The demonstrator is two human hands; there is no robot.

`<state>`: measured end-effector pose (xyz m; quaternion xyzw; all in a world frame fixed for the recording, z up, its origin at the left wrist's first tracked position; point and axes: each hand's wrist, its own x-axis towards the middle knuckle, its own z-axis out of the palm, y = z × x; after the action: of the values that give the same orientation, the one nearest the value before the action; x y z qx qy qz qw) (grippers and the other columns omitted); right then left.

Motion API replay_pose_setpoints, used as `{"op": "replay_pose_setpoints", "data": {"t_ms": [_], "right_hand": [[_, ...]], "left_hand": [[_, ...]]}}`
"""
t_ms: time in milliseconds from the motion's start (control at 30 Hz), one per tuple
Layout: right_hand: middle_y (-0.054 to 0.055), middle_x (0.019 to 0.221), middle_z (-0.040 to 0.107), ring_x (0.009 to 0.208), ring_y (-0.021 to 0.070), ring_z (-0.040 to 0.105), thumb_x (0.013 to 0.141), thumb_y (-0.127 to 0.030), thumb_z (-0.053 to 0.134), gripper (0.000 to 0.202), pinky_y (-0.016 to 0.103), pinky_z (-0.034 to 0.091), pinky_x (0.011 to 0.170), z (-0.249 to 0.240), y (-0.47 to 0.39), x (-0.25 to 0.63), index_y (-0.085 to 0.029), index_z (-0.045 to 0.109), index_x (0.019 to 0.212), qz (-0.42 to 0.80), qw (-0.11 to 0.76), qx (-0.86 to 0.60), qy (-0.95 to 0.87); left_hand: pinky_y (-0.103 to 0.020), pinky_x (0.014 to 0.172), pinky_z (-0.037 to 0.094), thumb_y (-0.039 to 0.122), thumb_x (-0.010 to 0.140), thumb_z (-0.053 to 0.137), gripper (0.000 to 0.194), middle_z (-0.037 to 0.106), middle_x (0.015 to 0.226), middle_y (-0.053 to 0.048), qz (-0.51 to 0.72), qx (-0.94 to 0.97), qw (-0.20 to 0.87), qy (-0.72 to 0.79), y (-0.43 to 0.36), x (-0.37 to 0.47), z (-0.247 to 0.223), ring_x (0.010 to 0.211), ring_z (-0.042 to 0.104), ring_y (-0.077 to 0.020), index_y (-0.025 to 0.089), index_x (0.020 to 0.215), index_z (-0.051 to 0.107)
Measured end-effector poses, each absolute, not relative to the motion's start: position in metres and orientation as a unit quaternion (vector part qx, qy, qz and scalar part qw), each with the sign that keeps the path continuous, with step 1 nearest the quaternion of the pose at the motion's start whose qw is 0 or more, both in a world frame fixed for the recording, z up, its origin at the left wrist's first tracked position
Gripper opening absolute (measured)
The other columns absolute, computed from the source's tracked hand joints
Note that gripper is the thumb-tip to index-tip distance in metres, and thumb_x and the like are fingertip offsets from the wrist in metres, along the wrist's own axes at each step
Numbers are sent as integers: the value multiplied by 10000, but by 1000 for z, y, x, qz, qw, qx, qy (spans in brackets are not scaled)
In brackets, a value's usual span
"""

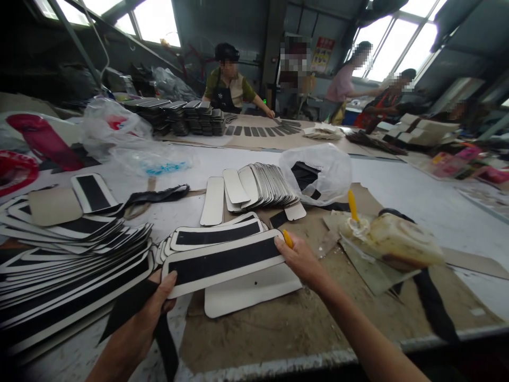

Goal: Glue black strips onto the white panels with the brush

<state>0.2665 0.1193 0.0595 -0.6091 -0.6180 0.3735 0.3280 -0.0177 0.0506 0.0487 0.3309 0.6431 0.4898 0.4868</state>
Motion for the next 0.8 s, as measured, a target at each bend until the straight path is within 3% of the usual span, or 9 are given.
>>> {"op": "replay_pose_setpoints", "data": {"t_ms": [133, 467, 633, 800], "right_hand": [[-27, 611, 397, 539, 117, 360, 832, -535, 441, 377, 237, 315, 459, 61, 116, 269, -194, 441, 670, 317, 340, -599, -652], [-28, 582, 404, 540, 132, 374, 838, -540, 394, 382, 266, 332, 506, 57, 105, 276, -210, 411, 648, 254, 348, -613, -662], [-36, 561, 384, 517, 128, 362, 846, -529, 390, 381, 266, 318, 505, 55, 101, 280, -217, 390, 629, 227, 353, -616, -667], [-39, 552, 355, 507, 123, 349, 829, -541, 413, 392, 261, 317, 492, 55, 99, 283, -220, 374, 608, 238, 361, -618, -657]], "left_hand": [[-288, 752, 526, 563, 734, 603, 552, 590, 1197, -51, 489, 332, 479, 649, 48, -14, 49, 1095, 532, -264, 250, 1189, 577], [-220, 621, 524, 519, 670, 692, 521, 618, 1147, -32, 521, 314, 468, 642, 42, -1, 51, 1000, 578, -243, 259, 1116, 622], [-180, 627, 501, 482, 703, 688, 466, 615, 1112, 6, 520, 304, 500, 623, 40, 0, 44, 989, 558, -197, 309, 1127, 601], [-160, 505, 441, 448, 646, 747, 301, 582, 823, 0, 539, 304, 494, 610, 38, 5, 45, 690, 510, -136, 214, 810, 652]]}}
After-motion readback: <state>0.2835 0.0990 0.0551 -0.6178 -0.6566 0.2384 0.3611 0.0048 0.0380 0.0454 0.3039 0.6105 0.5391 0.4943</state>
